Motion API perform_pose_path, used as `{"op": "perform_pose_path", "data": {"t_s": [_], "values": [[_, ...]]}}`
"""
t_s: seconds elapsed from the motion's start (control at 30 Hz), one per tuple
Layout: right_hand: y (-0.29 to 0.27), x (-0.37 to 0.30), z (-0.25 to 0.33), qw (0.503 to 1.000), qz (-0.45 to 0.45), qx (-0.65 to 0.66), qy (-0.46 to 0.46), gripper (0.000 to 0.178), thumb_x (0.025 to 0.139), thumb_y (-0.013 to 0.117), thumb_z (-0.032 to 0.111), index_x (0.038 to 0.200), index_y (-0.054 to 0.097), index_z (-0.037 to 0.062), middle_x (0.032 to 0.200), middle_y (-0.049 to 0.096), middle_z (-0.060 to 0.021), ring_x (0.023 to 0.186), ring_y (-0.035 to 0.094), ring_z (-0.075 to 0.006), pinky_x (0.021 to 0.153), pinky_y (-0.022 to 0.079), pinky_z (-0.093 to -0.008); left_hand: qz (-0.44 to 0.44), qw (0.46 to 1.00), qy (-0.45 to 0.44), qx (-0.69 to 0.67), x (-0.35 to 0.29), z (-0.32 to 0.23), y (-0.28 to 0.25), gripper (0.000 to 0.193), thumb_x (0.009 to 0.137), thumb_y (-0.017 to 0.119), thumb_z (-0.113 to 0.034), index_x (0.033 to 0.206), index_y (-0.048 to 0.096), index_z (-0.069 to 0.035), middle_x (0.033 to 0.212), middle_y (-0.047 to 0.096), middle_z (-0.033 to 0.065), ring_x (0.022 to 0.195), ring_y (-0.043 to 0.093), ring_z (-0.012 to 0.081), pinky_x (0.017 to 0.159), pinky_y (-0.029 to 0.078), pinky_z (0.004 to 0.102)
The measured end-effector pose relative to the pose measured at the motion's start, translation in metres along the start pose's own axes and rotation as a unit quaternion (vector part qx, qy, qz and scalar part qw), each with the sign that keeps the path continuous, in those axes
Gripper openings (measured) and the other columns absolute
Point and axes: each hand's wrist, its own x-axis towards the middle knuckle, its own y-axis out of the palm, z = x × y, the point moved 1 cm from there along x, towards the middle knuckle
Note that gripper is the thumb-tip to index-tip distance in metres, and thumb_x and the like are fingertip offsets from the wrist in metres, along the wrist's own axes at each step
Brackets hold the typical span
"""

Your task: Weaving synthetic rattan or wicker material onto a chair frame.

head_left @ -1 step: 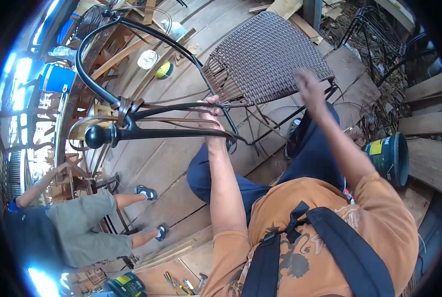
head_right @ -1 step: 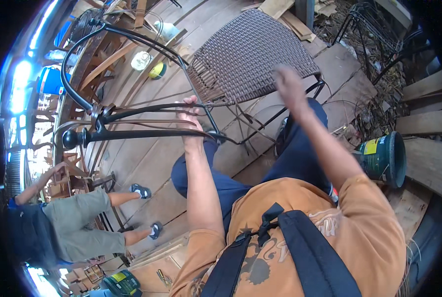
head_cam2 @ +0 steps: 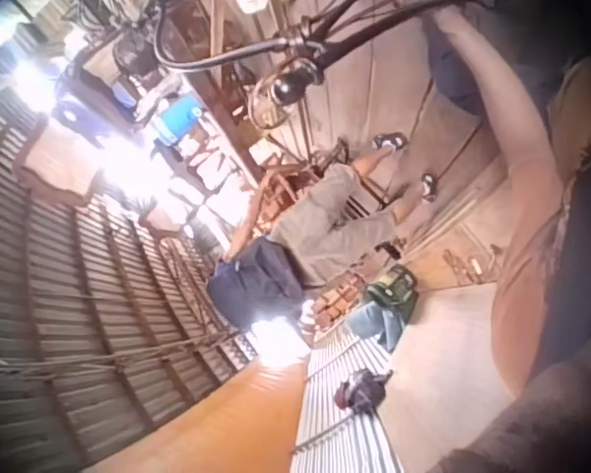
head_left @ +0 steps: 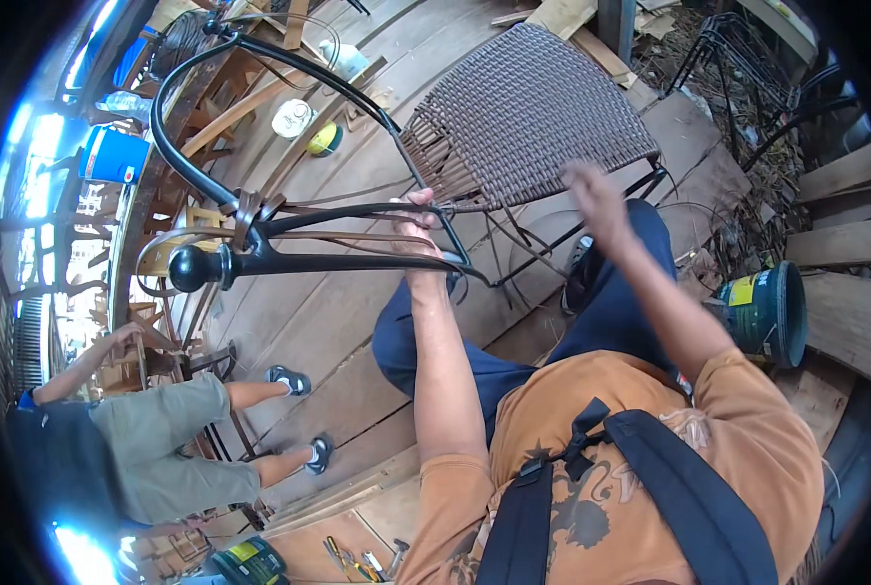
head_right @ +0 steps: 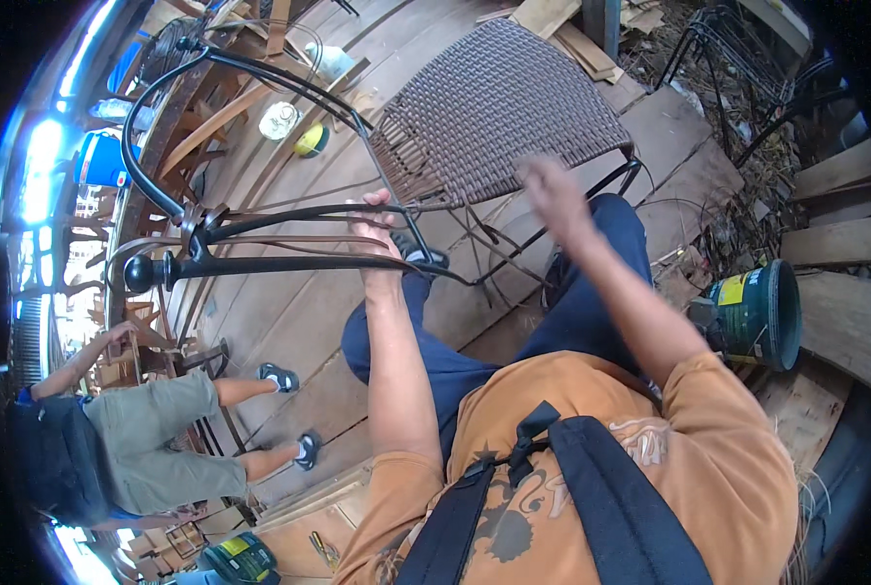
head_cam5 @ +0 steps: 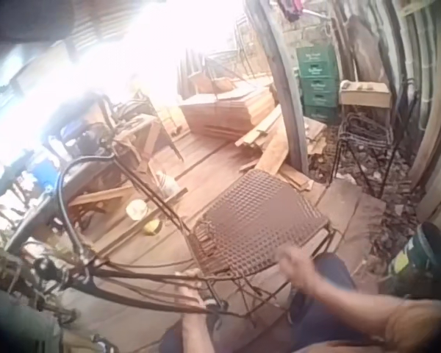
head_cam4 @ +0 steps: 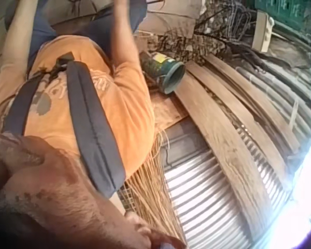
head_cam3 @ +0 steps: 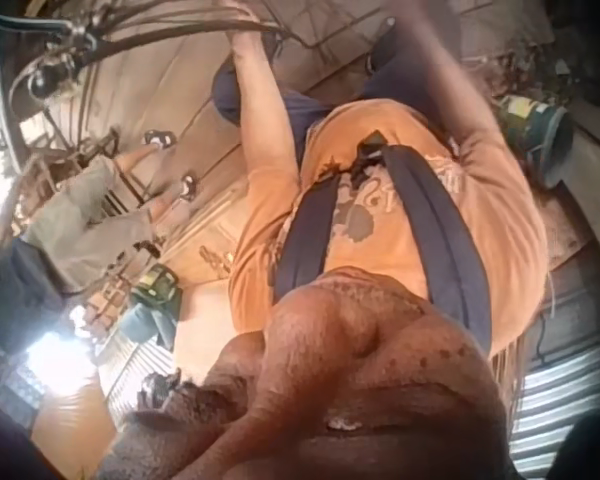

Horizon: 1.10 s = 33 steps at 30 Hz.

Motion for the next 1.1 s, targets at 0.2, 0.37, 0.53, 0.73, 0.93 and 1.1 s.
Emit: {"op": "perform_pose_path", "data": {"t_s": [0.2, 0.37, 0.53, 0.73, 0.93, 1.1], "values": [[0.079, -0.09, -0.004, 0.897, 0.293, 0.214, 0.252, 0.033, 0.09, 0.047, 0.023, 0.112, 0.05, -0.0007, 0.071, 0.057, -0.0076, 0.063, 0.055, -0.016, 0.059, 0.045, -0.0273, -0.001, 1.0, 0.007, -0.004, 0.004, 0.012, 0.003, 0.033, 0.092, 0.042, -0.037, 0.093, 0.054, -0.006, 0.092, 0.057, 0.0065, 0.07, 0.048, 0.0111, 0.084, 0.041, 0.0294], [0.06, -0.086, 0.04, 0.779, 0.312, 0.354, 0.414, 0.027, 0.093, 0.04, 0.022, 0.102, 0.051, -0.0011, 0.055, 0.049, -0.0027, 0.039, 0.041, -0.0094, 0.038, 0.034, -0.0231, -0.112, 0.979, 0.011, 0.169, -0.017, 0.016, -0.012, 0.039, 0.09, 0.041, -0.035, 0.111, 0.049, -0.004, 0.111, 0.054, 0.0098, 0.109, 0.048, 0.019, 0.092, 0.033, 0.0369], [0.097, -0.066, 0.007, 0.793, 0.238, 0.38, 0.412, 0.027, 0.092, 0.038, 0.02, 0.102, 0.05, -0.0019, 0.052, 0.049, -0.0042, 0.036, 0.04, -0.011, 0.037, 0.033, -0.0246, -0.113, 0.962, -0.247, -0.036, -0.009, 0.099, -0.07, 0.029, 0.086, 0.053, -0.027, 0.11, 0.051, -0.011, 0.107, 0.057, 0.0044, 0.096, 0.054, 0.0201, 0.083, 0.036, 0.0346], [0.123, -0.041, -0.006, 0.726, 0.211, 0.405, 0.515, 0.027, 0.087, 0.042, 0.02, 0.103, 0.05, -0.0005, 0.049, 0.046, -0.0048, 0.032, 0.034, -0.0116, 0.032, 0.027, -0.0259, 0.166, 0.924, -0.307, -0.157, 0.034, 0.178, -0.077, 0.047, 0.087, 0.042, -0.032, 0.129, 0.038, -0.01, 0.132, 0.04, 0.0094, 0.123, 0.034, 0.0264, 0.101, 0.027, 0.0449], [0.128, -0.031, -0.012, 0.616, 0.197, 0.51, 0.567, 0.022, 0.09, 0.041, 0.021, 0.098, 0.051, 0.0032, 0.049, 0.046, -0.0039, 0.033, 0.034, -0.0107, 0.031, 0.027, -0.0244, 0.221, 0.923, -0.306, -0.076, 0.035, 0.168, -0.045, 0.035, 0.087, 0.052, -0.026, 0.113, 0.051, -0.003, 0.104, 0.056, 0.0096, 0.096, 0.054, 0.0198, 0.08, 0.045, 0.033], [0.141, -0.054, -0.029, 0.766, 0.124, 0.403, 0.486, 0.02, 0.09, 0.049, 0.023, 0.097, 0.054, 0.0054, 0.077, 0.055, -0.0026, 0.066, 0.05, -0.0101, 0.055, 0.041, -0.0237, 0.033, 0.867, -0.441, 0.231, -0.035, 0.213, -0.107, 0.02, 0.087, 0.048, -0.021, 0.088, 0.057, -0.003, 0.073, 0.057, 0.0047, 0.063, 0.056, 0.015, 0.055, 0.045, 0.0283]]}}
